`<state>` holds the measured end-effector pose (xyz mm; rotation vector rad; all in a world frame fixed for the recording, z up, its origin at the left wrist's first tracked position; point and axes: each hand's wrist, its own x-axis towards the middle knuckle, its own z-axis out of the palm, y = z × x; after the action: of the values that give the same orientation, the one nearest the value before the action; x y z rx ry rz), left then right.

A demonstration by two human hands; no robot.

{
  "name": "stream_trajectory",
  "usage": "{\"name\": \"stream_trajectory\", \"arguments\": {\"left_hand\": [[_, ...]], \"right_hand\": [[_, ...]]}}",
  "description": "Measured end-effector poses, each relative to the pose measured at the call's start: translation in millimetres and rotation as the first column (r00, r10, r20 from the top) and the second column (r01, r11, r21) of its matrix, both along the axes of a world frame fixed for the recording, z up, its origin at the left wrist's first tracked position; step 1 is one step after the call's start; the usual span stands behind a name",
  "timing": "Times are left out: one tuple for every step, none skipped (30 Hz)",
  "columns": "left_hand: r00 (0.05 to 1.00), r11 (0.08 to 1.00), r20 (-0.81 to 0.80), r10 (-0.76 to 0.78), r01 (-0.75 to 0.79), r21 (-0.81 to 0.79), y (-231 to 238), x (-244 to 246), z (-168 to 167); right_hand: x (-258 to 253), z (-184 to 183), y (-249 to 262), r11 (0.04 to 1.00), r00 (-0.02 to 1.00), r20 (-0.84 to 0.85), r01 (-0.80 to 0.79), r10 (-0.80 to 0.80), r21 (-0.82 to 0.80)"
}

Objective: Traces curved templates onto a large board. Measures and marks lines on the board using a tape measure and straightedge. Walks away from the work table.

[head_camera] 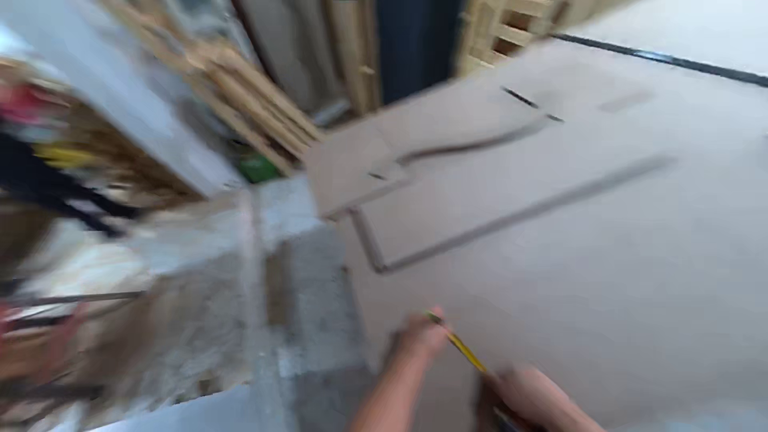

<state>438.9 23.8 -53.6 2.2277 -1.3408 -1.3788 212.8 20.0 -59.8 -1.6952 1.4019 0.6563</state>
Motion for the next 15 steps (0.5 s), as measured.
{"name": "stream_trajectory", "arguments": {"left_hand": [[1.000, 1.000, 0.004, -0.014, 0.014, -0.006, -5, 0, -11], [0.999, 0.999, 0.027, -0.018, 0.018, -0.029, -8, -1, -21], [0.999, 0.999, 0.049, -0.004, 0.006, -0.047, -7, -4, -26], [0.998, 0.998, 0.058, 0.022, -0.019, -0.060, -6, -7, -27], [0.998, 0.997, 0.048, 0.051, -0.048, -0.067, -6, -9, -25], [0.996, 0.995, 0.036, 0.078, -0.075, -0.072, -7, -10, -22], [0.995, 0.993, 0.027, 0.096, -0.094, -0.073, -6, -11, -20], [0.994, 0.992, 0.019, 0.103, -0.102, -0.076, -6, -11, -20], [0.994, 0.991, 0.011, 0.109, -0.108, -0.080, -5, -11, -21], [0.994, 0.990, 0.002, 0.113, -0.112, -0.086, -4, -10, -24], [0.993, 0.989, -0.005, 0.114, -0.114, -0.092, -4, -10, -26], [0.993, 0.989, -0.013, 0.116, -0.116, -0.096, -3, -9, -27], [0.993, 0.988, -0.018, 0.117, -0.119, -0.099, -3, -9, -28], [0.992, 0.987, -0.024, 0.122, -0.123, -0.104, -2, -9, -29], [0.991, 0.985, -0.028, 0.128, -0.130, -0.111, -1, -9, -29]], "right_hand": [[8, 9, -8, 0.998, 0.999, -0.032, 0.039, -0.038, 0.047], [11, 10, -13, 0.996, 0.997, -0.065, 0.046, -0.041, 0.072], [12, 9, -13, 0.996, 0.995, -0.088, 0.046, -0.039, 0.080], [11, 6, -11, 0.997, 0.994, -0.103, 0.036, -0.029, 0.074], [9, 3, -9, 0.998, 0.994, -0.110, 0.029, -0.022, 0.064], [8, 3, -9, 0.998, 0.994, -0.111, 0.025, -0.018, 0.059], [7, 3, -8, 0.998, 0.994, -0.112, 0.019, -0.012, 0.056], [7, 4, -7, 0.998, 0.994, -0.113, 0.011, -0.005, 0.055], [7, 3, -7, 0.999, 0.993, -0.114, 0.005, 0.001, 0.051], [7, 2, -6, 0.999, 0.993, -0.118, -0.007, 0.012, 0.047], [7, 1, -6, 0.999, 0.992, -0.123, -0.018, 0.023, 0.046], [8, 0, -5, 0.999, 0.992, -0.124, -0.020, 0.025, 0.044], [8, 0, -5, 0.999, 0.992, -0.124, -0.016, 0.022, 0.044], [8, -1, -5, 0.999, 0.992, -0.124, -0.013, 0.018, 0.045], [8, -1, -5, 0.999, 0.992, -0.125, -0.010, 0.016, 0.045]]}}
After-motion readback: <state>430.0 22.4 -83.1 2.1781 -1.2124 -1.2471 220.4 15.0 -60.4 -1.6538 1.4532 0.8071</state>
